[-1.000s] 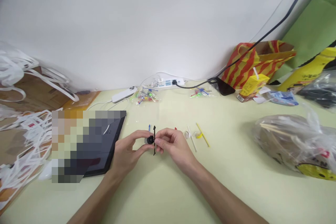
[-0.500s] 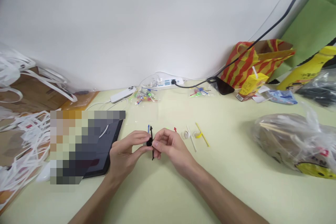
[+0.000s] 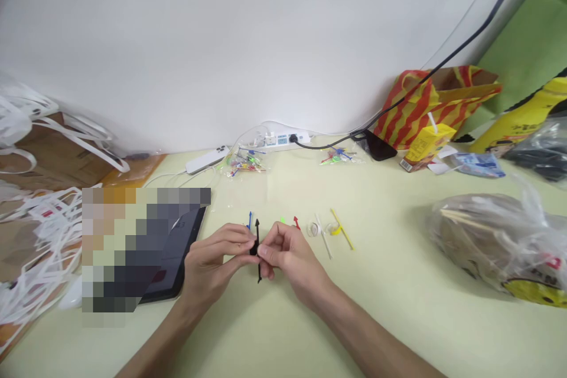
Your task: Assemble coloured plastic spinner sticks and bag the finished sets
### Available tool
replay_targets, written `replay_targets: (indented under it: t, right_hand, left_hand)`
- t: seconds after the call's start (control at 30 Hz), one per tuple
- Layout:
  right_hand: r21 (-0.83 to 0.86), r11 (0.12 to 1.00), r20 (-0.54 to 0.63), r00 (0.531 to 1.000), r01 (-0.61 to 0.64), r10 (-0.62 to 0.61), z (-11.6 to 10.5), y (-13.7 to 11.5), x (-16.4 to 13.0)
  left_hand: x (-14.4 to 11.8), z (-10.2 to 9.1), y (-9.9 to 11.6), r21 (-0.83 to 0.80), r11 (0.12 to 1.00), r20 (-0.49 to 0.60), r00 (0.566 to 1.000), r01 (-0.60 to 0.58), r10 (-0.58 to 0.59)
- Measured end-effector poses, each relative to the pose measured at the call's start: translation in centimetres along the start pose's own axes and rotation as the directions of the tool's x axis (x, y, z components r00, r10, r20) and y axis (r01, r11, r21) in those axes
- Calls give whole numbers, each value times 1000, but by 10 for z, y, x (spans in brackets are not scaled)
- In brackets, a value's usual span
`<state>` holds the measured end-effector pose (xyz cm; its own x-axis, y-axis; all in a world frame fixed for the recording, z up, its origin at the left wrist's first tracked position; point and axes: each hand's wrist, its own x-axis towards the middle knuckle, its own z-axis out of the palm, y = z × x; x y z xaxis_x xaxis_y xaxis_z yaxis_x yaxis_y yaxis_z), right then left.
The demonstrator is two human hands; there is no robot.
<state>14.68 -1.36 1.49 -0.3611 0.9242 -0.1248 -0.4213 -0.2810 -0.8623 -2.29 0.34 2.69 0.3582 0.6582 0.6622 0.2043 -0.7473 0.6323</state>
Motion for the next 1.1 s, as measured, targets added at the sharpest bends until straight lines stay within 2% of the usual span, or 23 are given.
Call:
replay_targets:
  t: [0.03, 0.07, 0.17, 0.3, 0.4, 0.53, 0.73, 0.87, 0.93, 1.0, 1.03, 1.07, 1.1]
  right_hand:
    - [-46, 999, -16, 1000, 12, -12, 1, 3, 0]
    - [-91, 996, -22, 999, 22, -24, 2, 6, 0]
    - [-99, 995, 1, 1000, 14, -14, 7, 15, -5]
    - [-24, 999, 27, 999, -39, 39, 12, 16, -11]
    - [-30, 998, 46, 998, -51, 52, 14, 10, -11]
    - [74, 995, 55, 996, -67, 63, 8, 4, -9]
    - [132, 991, 49, 998, -34, 27, -3, 7, -8]
    - [122, 993, 41, 999, 2, -7, -5, 4, -6]
    - [57, 998, 34, 999, 34, -36, -8, 0, -6]
    - [-126, 986, -18, 993, 113, -116, -14, -8, -7]
    - [-272, 949, -63, 981, 161, -185, -19, -13, -7]
    - [-439, 875, -106, 956, 202, -274, -24, -18, -8]
    - [-605, 763, -130, 918, 225, -374, -31, -24, -8]
  left_hand:
    - [0, 4, 4, -19, 1000, 29, 999, -13, 13]
    - [-1, 10, 8, -56, 998, 125, 992, -22, 29]
    - [-5, 25, 17, -125, 990, 196, 976, -71, 95]
    - [-11, 34, 17, -86, 996, 35, 999, 10, -7]
    - [-11, 34, 13, -62, 998, -21, 1000, 18, -20]
    - [-6, 29, 8, 46, 999, -63, 998, 0, 3]
    - [-4, 14, -2, 160, 982, -53, 994, 99, -92]
    - [-4, 10, -5, 155, 978, -7, 990, 137, -138]
    - [-4, 8, -6, 160, 976, -19, 989, 150, -149]
    - [-5, 4, -10, 197, 964, -57, 984, 176, -168]
    - [-5, 2, -13, 224, 956, -74, 982, 188, -176]
    - [-6, 1, -16, 253, 947, -83, 980, 196, -181]
    - [-6, -1, -20, 282, 939, -78, 980, 198, -183]
